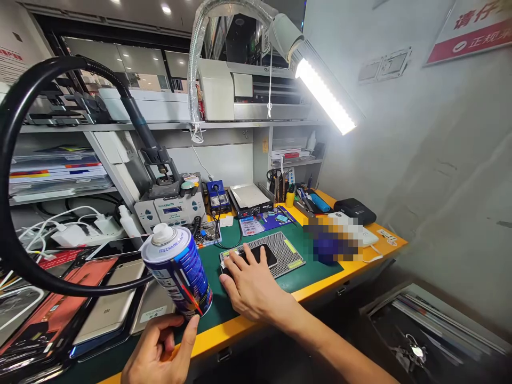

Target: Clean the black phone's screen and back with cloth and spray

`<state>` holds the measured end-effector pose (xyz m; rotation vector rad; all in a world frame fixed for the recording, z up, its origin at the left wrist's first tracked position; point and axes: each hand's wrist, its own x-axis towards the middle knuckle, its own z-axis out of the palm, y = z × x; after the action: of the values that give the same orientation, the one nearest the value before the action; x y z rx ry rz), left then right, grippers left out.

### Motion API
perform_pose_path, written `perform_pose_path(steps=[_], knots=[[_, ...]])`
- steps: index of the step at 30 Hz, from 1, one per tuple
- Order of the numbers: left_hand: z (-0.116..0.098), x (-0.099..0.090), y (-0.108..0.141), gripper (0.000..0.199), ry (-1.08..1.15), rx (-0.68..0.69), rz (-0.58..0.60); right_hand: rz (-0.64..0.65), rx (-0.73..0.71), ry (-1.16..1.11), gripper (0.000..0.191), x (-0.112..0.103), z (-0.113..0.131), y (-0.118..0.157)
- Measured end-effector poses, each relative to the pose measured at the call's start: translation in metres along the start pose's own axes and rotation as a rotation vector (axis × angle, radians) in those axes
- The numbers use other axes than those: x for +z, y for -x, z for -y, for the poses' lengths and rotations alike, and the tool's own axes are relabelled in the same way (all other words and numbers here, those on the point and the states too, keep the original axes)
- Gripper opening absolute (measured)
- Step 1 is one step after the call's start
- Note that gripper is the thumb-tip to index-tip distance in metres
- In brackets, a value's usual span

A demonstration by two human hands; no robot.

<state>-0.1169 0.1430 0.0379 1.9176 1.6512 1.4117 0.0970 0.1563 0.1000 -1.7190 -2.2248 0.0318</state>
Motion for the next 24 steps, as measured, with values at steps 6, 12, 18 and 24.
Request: perform_pose_path(steps=[6,12,18,24], knots=[[-0.001,0.000,-0.001,0.039,0.021,-0.009,-0.002,0.001,-0.015,-0.018,0.057,-0.001,0.006,0.007],[0.003,0.001,0.000,0.036,0.021,0.066,-0.012,0.050,0.001,-0.068,0.057,0.001,0.013,0.040],[-0.001,-0.001,0.000,0.039,0.000,0.035,-0.014,0.048,0.039,-0.050,0.055,-0.001,0.001,0.056],[0.001,0.000,0.001,0.041,-0.015,0.022,-0.024,0.041,0.234,0.026,0.053,-0.014,-0.036,0.067]])
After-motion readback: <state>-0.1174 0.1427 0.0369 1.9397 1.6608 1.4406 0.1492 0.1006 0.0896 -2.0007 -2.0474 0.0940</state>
